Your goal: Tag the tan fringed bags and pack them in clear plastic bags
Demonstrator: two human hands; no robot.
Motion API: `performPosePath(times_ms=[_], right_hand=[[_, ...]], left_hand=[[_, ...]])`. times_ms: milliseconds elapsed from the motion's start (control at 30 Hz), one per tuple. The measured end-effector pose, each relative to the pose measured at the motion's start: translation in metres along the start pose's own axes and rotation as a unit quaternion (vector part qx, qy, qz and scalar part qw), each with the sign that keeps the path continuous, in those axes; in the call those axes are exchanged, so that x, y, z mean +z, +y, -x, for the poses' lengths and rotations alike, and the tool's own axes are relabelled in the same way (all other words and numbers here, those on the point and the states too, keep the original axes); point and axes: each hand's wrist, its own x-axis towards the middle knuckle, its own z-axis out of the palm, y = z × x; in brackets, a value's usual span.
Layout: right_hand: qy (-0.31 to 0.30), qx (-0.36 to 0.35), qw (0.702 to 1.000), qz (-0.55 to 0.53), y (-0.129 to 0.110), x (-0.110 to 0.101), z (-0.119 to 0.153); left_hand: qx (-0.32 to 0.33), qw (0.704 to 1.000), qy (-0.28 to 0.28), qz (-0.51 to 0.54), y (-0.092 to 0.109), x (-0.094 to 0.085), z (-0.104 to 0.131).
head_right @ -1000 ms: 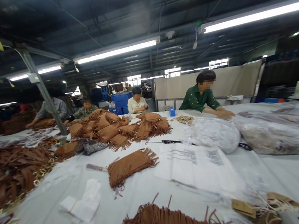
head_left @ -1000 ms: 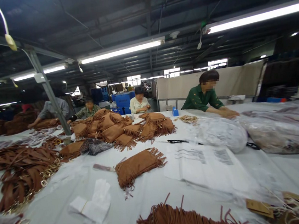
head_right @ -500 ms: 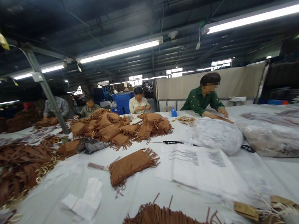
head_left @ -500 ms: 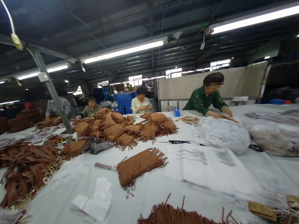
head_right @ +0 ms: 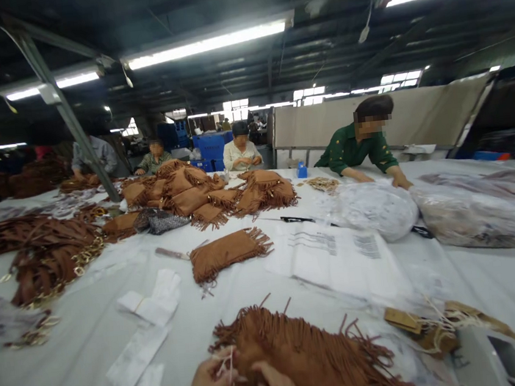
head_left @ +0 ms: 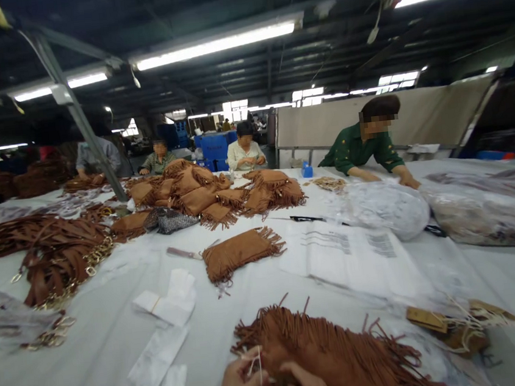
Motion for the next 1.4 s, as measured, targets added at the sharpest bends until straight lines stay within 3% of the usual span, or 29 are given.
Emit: performPosePath(times_ms=[100,200,333,433,500,633,800,933,1033,1100,1200,1300,1400], right_hand=[[-0.060,-0.004,0.993,-0.103,-0.010,-0.001,-0.007],[-0.083,0.028,0.968,-0.236,-0.018,0.000,-0.014],[-0.062,0.137,0.893,-0.424,-0.016,0.003,-0.018],[0.024,0.239,0.829,-0.504,-0.009,0.004,-0.020],[0.060,0.281,0.813,-0.507,-0.005,0.005,-0.021],[0.042,0.268,0.856,-0.440,-0.002,0.011,-0.022],[0.068,0.244,0.886,-0.388,0.000,0.003,-0.010],[0.127,0.259,0.905,-0.314,0.016,-0.035,0.020],[0.217,0.289,0.908,-0.211,0.044,-0.076,0.061],[0.280,0.321,0.897,-0.115,0.064,-0.102,0.094],[0.319,0.374,0.870,0.046,0.080,-0.126,0.140],[0.283,0.369,0.877,0.121,0.078,-0.126,0.164],[0.264,0.348,0.885,0.162,0.072,-0.115,0.166]], left_hand=[[0.060,0.991,-0.087,-0.078,0.019,0.002,0.008],[0.080,0.981,-0.107,-0.139,0.029,0.005,0.012],[0.071,0.994,-0.031,-0.075,0.020,0.007,0.010],[0.046,0.997,0.053,-0.019,0.005,0.007,0.004],[0.015,0.994,0.102,0.022,-0.005,0.004,0.000],[-0.047,0.973,0.204,0.098,-0.018,-0.017,-0.005],[-0.053,0.946,0.309,0.077,-0.019,-0.066,-0.015],[-0.052,0.941,0.334,-0.015,-0.015,-0.094,-0.015],[-0.045,0.925,0.362,-0.105,-0.014,-0.098,-0.005],[-0.047,0.933,0.326,-0.147,-0.014,-0.092,0.004],[-0.070,0.964,0.173,-0.191,-0.018,-0.069,0.018],[-0.099,0.963,0.030,-0.249,-0.022,-0.044,0.023],[-0.123,0.958,-0.055,-0.252,-0.024,-0.028,0.021]])
